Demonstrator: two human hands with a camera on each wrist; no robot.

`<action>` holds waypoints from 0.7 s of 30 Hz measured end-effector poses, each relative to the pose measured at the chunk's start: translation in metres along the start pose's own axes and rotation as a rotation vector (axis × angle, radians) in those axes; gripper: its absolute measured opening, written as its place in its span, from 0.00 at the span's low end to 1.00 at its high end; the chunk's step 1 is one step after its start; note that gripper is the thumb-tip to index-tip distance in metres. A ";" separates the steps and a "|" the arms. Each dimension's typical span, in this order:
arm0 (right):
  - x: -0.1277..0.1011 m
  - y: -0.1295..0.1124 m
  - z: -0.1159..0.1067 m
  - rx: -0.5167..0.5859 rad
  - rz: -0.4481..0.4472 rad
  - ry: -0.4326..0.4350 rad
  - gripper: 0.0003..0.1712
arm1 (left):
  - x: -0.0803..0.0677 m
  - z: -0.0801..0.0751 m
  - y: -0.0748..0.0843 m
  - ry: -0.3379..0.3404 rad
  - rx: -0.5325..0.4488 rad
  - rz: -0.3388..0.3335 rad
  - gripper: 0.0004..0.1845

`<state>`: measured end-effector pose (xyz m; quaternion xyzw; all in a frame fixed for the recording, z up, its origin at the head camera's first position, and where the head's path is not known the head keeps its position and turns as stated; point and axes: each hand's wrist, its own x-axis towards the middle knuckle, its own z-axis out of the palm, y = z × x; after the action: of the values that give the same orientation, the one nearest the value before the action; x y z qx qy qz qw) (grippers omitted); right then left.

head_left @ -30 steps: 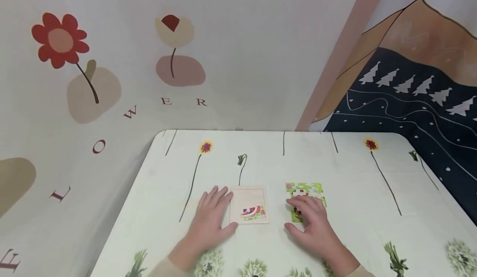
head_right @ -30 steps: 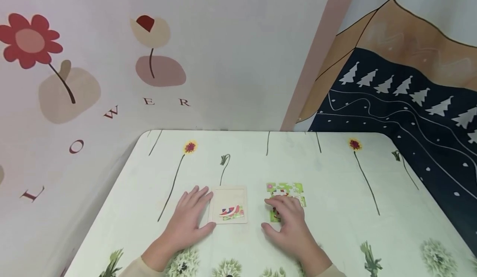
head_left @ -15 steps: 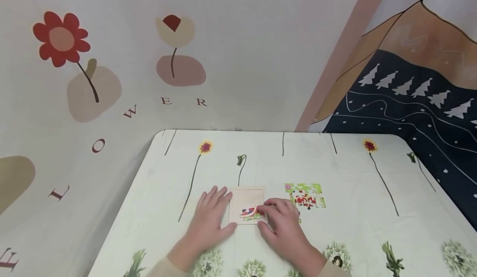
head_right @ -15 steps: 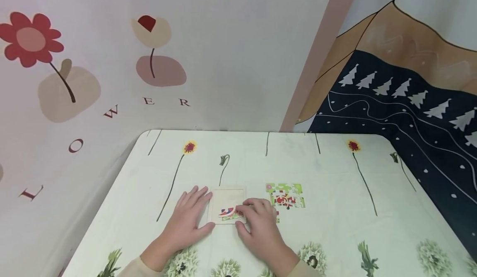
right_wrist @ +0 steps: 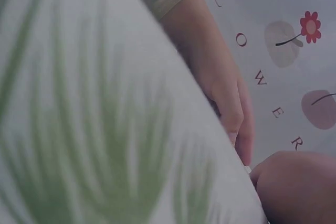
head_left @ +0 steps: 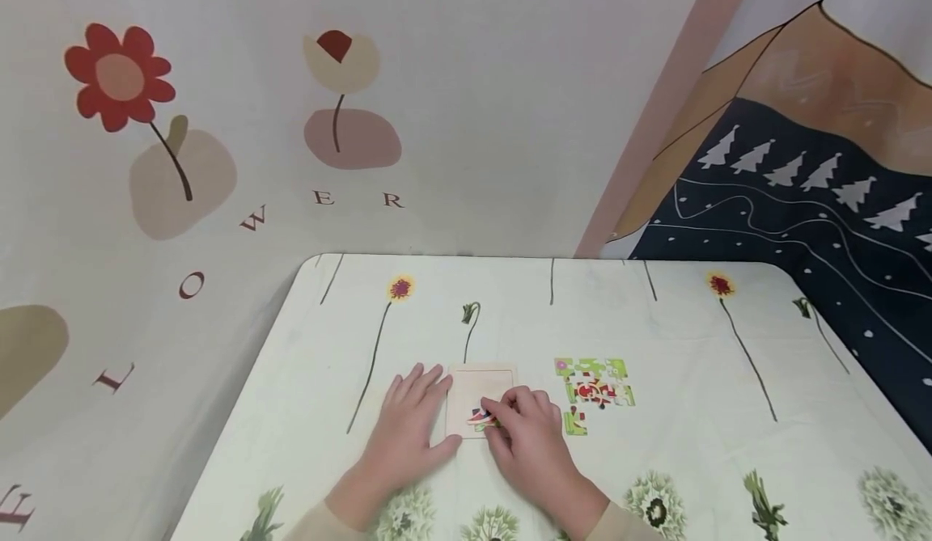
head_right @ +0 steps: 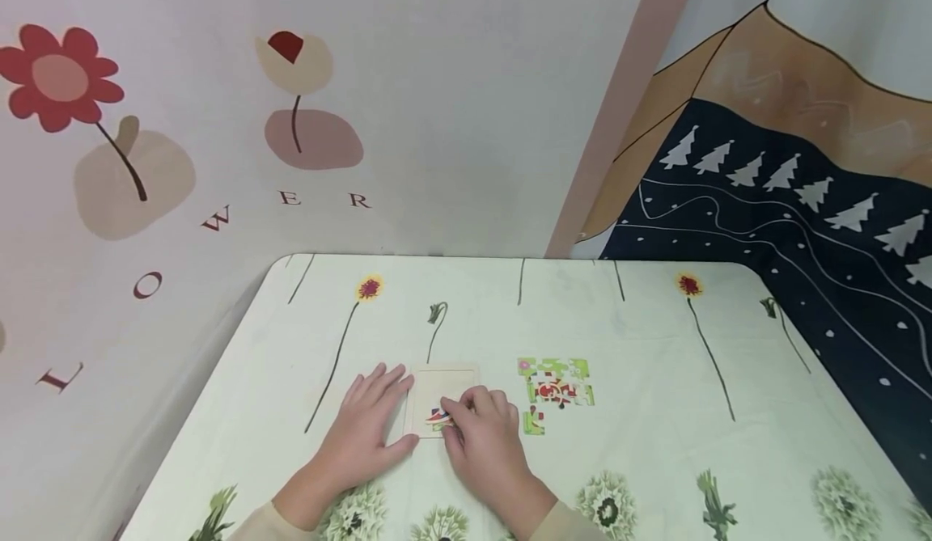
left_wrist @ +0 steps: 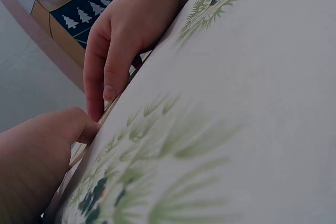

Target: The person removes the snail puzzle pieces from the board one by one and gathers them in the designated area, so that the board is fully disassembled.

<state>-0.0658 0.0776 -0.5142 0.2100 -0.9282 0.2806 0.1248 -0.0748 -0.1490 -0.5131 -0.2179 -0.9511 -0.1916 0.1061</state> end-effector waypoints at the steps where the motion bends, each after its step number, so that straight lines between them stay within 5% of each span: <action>1: 0.000 0.000 0.000 0.001 0.003 0.001 0.19 | 0.000 0.000 0.000 0.003 -0.001 0.001 0.42; 21: 0.002 -0.008 -0.004 0.041 0.144 -0.019 0.13 | -0.001 0.001 0.001 -0.009 0.001 -0.009 0.42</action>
<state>-0.0636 0.0726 -0.5064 0.1478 -0.9361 0.3057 0.0914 -0.0741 -0.1485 -0.5137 -0.2141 -0.9527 -0.1906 0.1012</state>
